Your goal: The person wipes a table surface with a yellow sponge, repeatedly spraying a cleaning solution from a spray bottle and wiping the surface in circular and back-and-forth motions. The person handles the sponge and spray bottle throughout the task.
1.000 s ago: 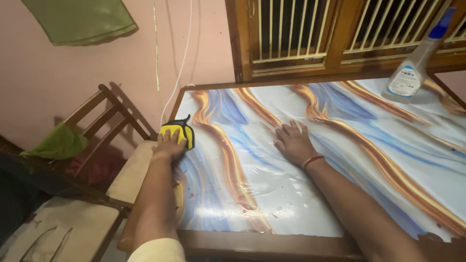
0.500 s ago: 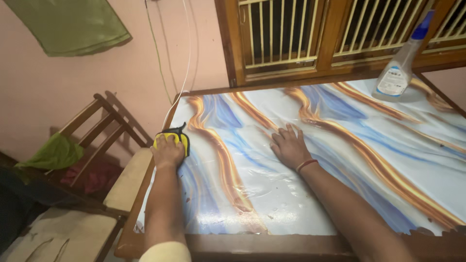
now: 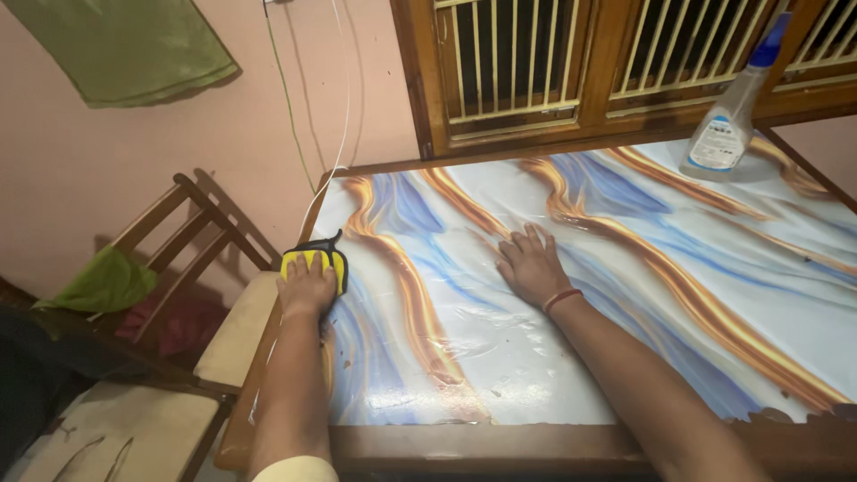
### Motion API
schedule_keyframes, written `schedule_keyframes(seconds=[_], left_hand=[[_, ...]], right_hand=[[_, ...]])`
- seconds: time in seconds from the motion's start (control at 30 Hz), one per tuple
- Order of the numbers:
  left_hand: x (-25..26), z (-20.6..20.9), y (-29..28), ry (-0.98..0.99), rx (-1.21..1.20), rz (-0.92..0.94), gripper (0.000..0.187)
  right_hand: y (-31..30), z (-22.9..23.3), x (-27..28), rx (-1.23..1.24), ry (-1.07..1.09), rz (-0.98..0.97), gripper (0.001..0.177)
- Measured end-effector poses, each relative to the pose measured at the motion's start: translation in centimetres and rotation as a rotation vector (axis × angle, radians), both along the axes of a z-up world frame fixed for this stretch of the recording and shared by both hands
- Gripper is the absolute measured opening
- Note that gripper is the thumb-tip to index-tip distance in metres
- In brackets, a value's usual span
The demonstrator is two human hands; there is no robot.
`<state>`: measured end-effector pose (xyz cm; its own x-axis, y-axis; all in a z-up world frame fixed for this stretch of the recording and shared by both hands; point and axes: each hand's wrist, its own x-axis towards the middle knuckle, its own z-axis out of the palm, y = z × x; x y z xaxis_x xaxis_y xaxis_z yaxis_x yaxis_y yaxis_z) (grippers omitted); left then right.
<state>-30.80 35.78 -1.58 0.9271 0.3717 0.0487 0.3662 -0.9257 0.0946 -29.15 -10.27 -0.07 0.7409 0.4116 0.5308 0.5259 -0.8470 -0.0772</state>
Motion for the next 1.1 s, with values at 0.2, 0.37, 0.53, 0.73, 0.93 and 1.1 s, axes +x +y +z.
schedule_keyframes(seconds=[0.2, 0.37, 0.53, 0.73, 0.93, 1.1], left_hand=[[-2.3, 0.7, -0.7, 0.057, 0.011, 0.029, 0.068], [-4.3, 0.3, -0.5, 0.033, 0.035, -0.008, 0.068], [-6.4, -0.2, -0.6, 0.024, 0.052, -0.053, 0.069], [-9.8, -0.3, -1.4, 0.030, 0.079, -0.082, 0.068], [-12.7, -0.5, -2.0, 0.026, 0.066, -0.116, 0.070], [-11.4, -0.1, -2.2, 0.067, 0.057, -0.096, 0.070]], right_hand=[[-0.1, 0.1, -0.2, 0.012, -0.009, 0.012, 0.042], [-1.2, 0.7, -1.1, -0.020, 0.055, 0.012, 0.045], [-3.2, 0.9, -2.2, -0.066, 0.089, 0.002, 0.048], [-5.1, 0.0, -2.7, -0.053, 0.239, -0.056, 0.049], [-5.1, -1.1, -2.1, -0.022, 0.222, -0.046, 0.051], [-4.3, -0.7, -2.7, 0.000, 0.251, -0.021, 0.057]])
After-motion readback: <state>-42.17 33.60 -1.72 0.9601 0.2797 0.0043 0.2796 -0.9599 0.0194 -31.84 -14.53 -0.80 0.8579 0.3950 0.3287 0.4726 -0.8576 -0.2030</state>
